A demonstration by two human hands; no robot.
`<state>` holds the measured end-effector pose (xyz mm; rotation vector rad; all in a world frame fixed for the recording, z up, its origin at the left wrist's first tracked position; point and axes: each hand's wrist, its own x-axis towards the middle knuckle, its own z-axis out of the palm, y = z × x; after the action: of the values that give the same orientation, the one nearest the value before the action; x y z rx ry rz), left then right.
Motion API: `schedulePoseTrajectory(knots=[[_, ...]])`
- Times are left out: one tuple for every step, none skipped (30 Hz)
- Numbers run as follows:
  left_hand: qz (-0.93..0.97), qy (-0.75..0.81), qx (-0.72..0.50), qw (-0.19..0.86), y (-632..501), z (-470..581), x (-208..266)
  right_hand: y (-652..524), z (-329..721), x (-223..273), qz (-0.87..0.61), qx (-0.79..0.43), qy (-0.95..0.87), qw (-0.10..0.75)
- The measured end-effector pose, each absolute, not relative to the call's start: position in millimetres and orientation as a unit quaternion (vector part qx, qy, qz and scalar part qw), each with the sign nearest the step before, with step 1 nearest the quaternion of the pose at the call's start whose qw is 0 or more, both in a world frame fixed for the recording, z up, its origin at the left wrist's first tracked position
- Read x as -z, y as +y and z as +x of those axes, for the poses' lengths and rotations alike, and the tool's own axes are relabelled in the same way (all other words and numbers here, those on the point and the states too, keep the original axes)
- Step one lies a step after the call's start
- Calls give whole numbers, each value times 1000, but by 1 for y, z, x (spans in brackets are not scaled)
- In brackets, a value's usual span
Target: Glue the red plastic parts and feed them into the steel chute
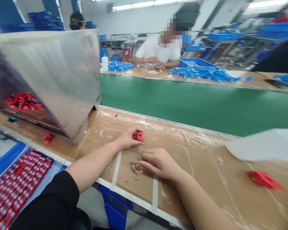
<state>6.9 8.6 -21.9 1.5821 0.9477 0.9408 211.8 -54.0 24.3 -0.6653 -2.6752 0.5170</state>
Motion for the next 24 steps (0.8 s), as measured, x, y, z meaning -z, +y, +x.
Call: schedulePoseTrajectory(knots=[[651, 392, -391, 518, 9, 7, 25, -54, 216, -25, -243, -147, -941, 183], [647, 390, -390, 527, 9, 8, 29, -52, 220, -27, -246, -115, -939, 212], [643, 388, -389, 534, 10, 9, 33, -51, 221, -31, -253, -81, -932, 248], [642, 387, -386, 537, 12, 10, 36, -50, 218, -38, -257, -54, -924, 277], [647, 391, -379, 534, 14, 10, 39, -50, 210, -47, -252, -34, -922, 294], [651, 395, -374, 530, 16, 11, 42, -53, 196, -57, -236, -23, -925, 298], [656, 395, -367, 528, 18, 11, 44, -58, 176, -68, -211, -20, -933, 292], [660, 389, -365, 529, 19, 10, 46, -66, 151, -78, -176, -23, -943, 280], [663, 382, -368, 528, 20, 10, 47, -75, 121, -87, -140, -29, -955, 260], [668, 375, -371, 524, 21, 8, 47, -86, 89, -94, -109, -34, -965, 238], [674, 373, -377, 514, 21, 7, 47, -97, 56, -98, -79, -38, -973, 213], [680, 378, -381, 499, 20, 5, 46, -107, 23, -100, -56, -42, -979, 193], [687, 388, -381, 482, 19, 4, 45, -117, -8, -99, -39, -44, -982, 178], [691, 401, -377, 468, 19, 3, 45, -126, -36, -98, -29, -47, -983, 178], [695, 413, -368, 460, 18, 4, 44, -134, -59, -96, -19, -55, -981, 185], [695, 421, -363, 456, 17, 5, 44, -141, -78, -94, -2, -67, -979, 192], [694, 428, -358, 455, 17, 6, 44, -147, -93, -93, 16, -80, -976, 200], [694, 432, -355, 454, 16, 7, 43, -153, -102, -93, 35, -92, -975, 200], [694, 434, -354, 452, 16, 7, 40, -157, -107, -96, 54, -98, -975, 192], [698, 433, -355, 447, 14, 4, 36, -160, -107, -99, 67, -95, -977, 180], [705, 429, -355, 440, 11, -1, 29, -162, -103, -103, 76, -82, -980, 166], [713, 425, -354, 430, 5, -8, 19, -163, -94, -108, 79, -63, -983, 154], [724, 417, -354, 420, -3, -19, 7, -161, -82, -112, 80, -41, -985, 144], [737, 410, -352, 407, -13, -30, -7, -159, -65, -116, 78, -22, -986, 143]])
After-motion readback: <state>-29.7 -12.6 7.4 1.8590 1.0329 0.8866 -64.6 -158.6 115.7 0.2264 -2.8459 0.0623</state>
